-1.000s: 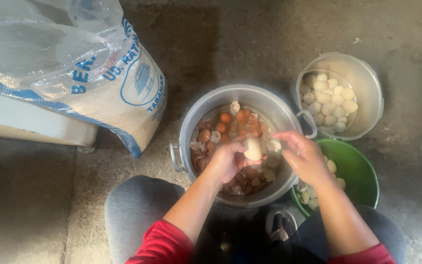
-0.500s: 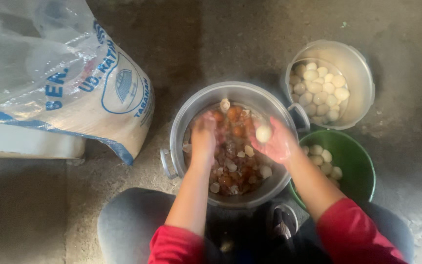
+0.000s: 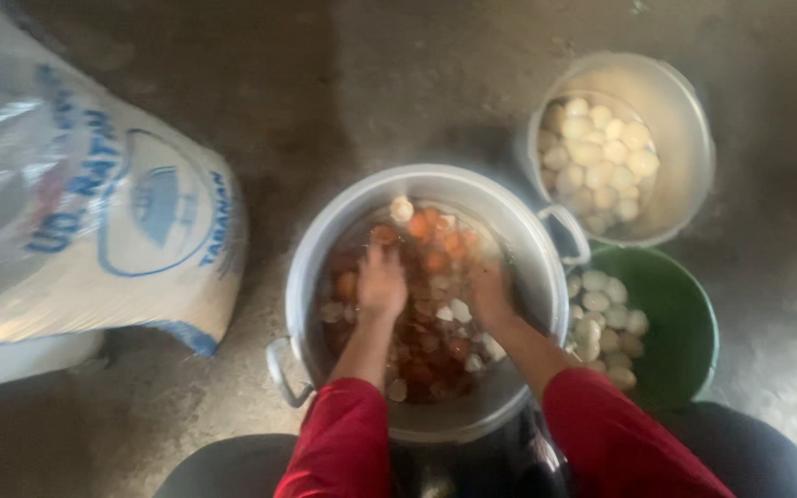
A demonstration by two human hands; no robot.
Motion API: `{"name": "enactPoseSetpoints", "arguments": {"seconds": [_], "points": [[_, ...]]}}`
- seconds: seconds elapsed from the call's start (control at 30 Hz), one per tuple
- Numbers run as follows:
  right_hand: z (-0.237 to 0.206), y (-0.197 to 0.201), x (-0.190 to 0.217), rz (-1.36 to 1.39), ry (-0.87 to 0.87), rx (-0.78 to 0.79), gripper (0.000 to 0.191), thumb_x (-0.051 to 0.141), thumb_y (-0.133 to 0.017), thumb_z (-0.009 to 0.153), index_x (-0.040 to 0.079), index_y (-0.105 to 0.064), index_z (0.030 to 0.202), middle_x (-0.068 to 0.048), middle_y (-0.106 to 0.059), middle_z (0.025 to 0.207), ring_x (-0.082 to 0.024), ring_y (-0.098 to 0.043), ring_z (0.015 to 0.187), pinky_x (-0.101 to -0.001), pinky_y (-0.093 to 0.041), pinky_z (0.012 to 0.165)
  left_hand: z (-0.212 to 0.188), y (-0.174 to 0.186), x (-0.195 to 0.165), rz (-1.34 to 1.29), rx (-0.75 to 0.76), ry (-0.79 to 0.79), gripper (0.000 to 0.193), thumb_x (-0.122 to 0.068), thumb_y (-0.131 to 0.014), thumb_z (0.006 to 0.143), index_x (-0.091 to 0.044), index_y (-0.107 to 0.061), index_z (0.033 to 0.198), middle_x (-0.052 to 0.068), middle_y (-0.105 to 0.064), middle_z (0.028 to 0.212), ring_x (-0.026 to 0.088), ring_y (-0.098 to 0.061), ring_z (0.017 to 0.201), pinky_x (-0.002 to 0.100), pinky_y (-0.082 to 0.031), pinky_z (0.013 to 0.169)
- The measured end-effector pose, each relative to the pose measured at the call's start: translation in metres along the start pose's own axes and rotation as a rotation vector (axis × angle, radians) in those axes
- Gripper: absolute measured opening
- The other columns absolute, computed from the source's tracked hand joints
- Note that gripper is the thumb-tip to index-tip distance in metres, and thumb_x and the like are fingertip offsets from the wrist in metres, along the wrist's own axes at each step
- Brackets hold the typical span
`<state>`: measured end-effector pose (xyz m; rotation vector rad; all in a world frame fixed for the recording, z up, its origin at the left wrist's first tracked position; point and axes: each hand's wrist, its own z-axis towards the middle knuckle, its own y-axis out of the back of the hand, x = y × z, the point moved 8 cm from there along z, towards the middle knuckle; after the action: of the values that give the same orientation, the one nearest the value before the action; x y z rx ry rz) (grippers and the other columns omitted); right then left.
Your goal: The person peels hard-boiled eggs by hand, removing the shells and placing the peeled eggs into a green bowl. The shells are discarded into a metal pot containing water.
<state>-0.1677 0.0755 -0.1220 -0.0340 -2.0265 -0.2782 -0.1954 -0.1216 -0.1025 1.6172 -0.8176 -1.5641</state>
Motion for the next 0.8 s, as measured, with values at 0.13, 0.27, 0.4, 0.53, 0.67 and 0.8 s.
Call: {"name": "enactPoseSetpoints", "arguments": {"seconds": [0.13, 0.27, 0.4, 0.53, 0.67, 0.8], "points": [[-0.002, 0.004, 0.030, -1.001, 0.513, 0.128, 0.014, 0.018, -0.078, 0.077, 0.012, -0.073, 0.088, -0.018, -0.065, 0.117, -0.039, -0.063, 0.102, -0.0497, -0.054, 0.082, -0.008, -0.020, 0.028, 0.073, 0.116, 0.210, 0.037, -0.027, -0.049, 0.110, -0.007, -0.050, 0.141, 0.028, -0.054, 0.143, 0.048, -0.052, 0.128, 0.056, -0.048, 0.105], [-0.019, 0.040, 0.026, -1.030, 0.281, 0.611, 0.011, 0.026, -0.079, 0.076, 0.022, -0.077, 0.086, -0.005, -0.078, 0.097, -0.022, -0.071, 0.092, -0.0416, -0.054, 0.085, -0.026, -0.040, 0.015, 0.112, 0.261, 0.166, 0.049, -0.029, -0.059, 0.091, -0.006, -0.052, 0.133, 0.028, -0.051, 0.139, 0.051, -0.051, 0.113, 0.060, -0.046, 0.092], [-0.055, 0.131, 0.053, -0.945, 0.393, 0.739, 0.014, 0.025, -0.080, 0.075, 0.018, -0.075, 0.085, -0.005, -0.072, 0.088, -0.022, -0.071, 0.086, -0.0390, -0.055, 0.080, -0.033, -0.041, -0.034, 0.012, 0.192, -0.055, 0.040, -0.029, -0.062, 0.088, -0.007, -0.063, 0.122, 0.013, -0.074, 0.109, 0.044, -0.051, 0.121, 0.056, -0.046, 0.102], [-0.052, 0.216, 0.019, -1.209, 0.115, 0.515, 0.016, 0.022, -0.081, 0.074, 0.018, -0.080, 0.089, -0.007, -0.076, 0.094, -0.026, -0.074, 0.092, -0.0396, -0.056, 0.085, -0.056, -0.059, -0.047, -0.441, 0.400, 0.195, 0.042, -0.029, -0.069, 0.088, -0.006, -0.061, 0.123, 0.015, -0.071, 0.109, 0.035, -0.065, 0.100, 0.048, -0.057, 0.089], [-0.054, 0.256, 0.026, -1.234, 0.113, 0.217, 0.014, 0.024, -0.077, 0.084, 0.018, -0.081, 0.096, -0.011, -0.077, 0.101, -0.028, -0.073, 0.097, -0.0419, -0.056, 0.088, -0.108, -0.080, -0.072, -1.098, 0.704, 0.537, 0.043, -0.016, -0.069, 0.083, -0.011, -0.059, 0.124, 0.012, -0.068, 0.101, 0.027, -0.066, 0.082, 0.041, -0.060, 0.071], [-0.090, 0.268, 0.081, -0.905, 0.415, 0.045, 0.015, 0.024, -0.075, 0.088, 0.015, -0.078, 0.100, -0.011, -0.076, 0.107, -0.030, -0.071, 0.100, -0.0423, -0.054, 0.089, -0.148, -0.063, -0.088, -1.041, 0.613, 0.539, 0.044, -0.016, -0.073, 0.082, -0.018, -0.057, 0.122, 0.002, -0.070, 0.104, 0.019, -0.068, 0.085, 0.037, -0.059, 0.069]]}}
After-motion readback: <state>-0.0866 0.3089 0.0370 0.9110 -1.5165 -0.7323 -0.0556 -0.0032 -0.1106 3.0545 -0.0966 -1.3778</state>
